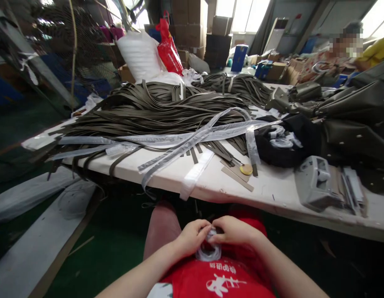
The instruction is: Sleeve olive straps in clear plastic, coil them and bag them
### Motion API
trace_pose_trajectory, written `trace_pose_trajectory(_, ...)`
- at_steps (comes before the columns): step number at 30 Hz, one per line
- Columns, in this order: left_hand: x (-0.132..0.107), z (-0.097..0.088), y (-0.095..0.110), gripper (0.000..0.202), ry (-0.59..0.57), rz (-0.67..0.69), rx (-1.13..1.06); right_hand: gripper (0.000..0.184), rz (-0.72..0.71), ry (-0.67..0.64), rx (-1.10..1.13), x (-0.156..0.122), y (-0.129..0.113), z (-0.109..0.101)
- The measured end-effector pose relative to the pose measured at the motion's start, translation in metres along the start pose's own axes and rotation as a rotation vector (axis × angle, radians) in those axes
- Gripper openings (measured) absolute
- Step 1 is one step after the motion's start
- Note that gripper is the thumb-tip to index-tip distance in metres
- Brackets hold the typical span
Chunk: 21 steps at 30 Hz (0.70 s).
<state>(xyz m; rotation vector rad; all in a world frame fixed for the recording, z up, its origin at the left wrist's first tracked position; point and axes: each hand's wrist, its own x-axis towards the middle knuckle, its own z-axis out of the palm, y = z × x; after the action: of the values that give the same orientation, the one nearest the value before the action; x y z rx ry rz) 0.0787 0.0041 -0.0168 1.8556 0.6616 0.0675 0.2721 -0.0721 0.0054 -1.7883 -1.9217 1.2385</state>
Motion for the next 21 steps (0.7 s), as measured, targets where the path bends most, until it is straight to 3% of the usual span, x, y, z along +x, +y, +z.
trace_pose_trajectory(3,-0.002,0.001,0.0,0.037,0.016,-0.032,-0.048,0.025,0.004,0.391,-0.118,-0.004,0.009,-0.028)
trace_pose_trajectory(5,-0.001,0.002,0.002,0.039,0.01,-0.086,-0.136,0.025,0.124,0.679,-0.251,-0.001,0.025,-0.049)
trace_pose_trajectory(8,0.0,0.005,0.002,0.045,-0.026,-0.19,-0.312,0.028,0.298,0.894,-0.415,0.006,0.051,-0.069)
trace_pose_trajectory(12,0.002,0.009,-0.004,0.049,-0.028,-0.187,-0.373,0.027,0.336,0.906,-0.54,0.012,0.07,-0.072)
trace_pose_trajectory(21,0.002,0.005,0.0,0.045,0.036,-0.135,-0.261,0.032,0.3,0.823,-0.652,0.012,0.082,-0.078)
